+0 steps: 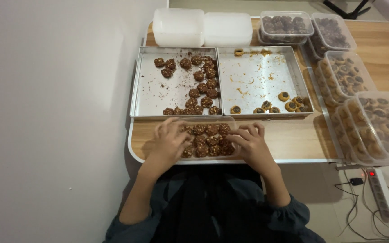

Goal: Arranging chocolate-covered cookies from a metal tray into a plastic container for packaging.

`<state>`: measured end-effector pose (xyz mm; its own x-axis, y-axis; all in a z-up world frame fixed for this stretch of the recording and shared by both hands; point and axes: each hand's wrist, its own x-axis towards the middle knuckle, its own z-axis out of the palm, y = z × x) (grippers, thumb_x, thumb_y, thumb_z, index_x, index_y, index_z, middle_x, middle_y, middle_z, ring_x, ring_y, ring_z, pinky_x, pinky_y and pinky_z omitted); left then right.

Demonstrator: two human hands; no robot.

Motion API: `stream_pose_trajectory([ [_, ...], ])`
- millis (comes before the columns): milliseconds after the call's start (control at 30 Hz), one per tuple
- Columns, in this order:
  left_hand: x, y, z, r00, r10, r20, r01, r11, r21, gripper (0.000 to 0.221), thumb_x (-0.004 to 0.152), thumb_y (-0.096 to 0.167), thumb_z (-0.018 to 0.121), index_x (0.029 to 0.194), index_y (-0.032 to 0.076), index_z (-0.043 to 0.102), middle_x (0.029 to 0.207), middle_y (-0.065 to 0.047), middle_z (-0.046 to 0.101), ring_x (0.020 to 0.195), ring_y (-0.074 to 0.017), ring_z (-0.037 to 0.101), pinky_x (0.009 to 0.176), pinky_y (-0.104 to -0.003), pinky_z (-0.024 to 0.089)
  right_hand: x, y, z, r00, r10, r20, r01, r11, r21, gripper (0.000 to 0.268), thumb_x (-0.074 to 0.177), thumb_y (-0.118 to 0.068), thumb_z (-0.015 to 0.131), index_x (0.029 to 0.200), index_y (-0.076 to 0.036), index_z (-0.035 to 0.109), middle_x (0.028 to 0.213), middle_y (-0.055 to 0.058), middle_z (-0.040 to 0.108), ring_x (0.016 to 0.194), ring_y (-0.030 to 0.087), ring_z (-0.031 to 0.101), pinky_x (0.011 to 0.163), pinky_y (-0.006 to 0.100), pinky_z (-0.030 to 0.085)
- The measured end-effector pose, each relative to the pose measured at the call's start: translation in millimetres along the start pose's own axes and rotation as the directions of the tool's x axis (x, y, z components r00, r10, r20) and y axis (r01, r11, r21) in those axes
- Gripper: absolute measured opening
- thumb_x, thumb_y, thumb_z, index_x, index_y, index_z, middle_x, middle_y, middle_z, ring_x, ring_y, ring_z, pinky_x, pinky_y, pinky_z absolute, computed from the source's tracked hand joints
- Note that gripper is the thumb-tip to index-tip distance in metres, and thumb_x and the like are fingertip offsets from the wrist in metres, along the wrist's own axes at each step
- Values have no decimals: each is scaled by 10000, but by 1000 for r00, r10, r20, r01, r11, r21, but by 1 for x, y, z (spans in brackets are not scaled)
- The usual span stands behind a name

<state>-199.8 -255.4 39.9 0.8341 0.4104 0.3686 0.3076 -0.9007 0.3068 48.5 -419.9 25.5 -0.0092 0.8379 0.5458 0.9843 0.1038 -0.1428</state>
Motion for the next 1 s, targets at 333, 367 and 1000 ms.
stream_pose_trajectory([
  [333,-28,-2,13,991,-133,33,135,987,-91,203,909,353,693,921,150,704,1357,-63,492,1421,-361,246,1060,-565,156,5,-22,4,993,-101,68,92,989,116,180,898,-75,653,932,-201,778,948,-44,747,1036,186,596,1019,436,282],
  [367,-28,-2,12,989,-139,45,143,984,-110,190,925,339,683,921,150,705,1349,-65,495,1421,-358,246,1060,-560,158,5,-22,5,992,-105,74,95,987,128,166,899,-93,657,941,-199,776,950,-36,748,1042,190,599,1023,436,284],
  [1000,-21,-30,14,986,-166,-16,163,981,-100,309,978,331,626,1219,142,669,1303,-150,535,1345,-415,385,1060,-542,345,5,-1,10,999,31,14,-33,979,203,524,793,58,622,1194,-255,747,1200,-30,743,1111,229,603,1040,471,312],
])
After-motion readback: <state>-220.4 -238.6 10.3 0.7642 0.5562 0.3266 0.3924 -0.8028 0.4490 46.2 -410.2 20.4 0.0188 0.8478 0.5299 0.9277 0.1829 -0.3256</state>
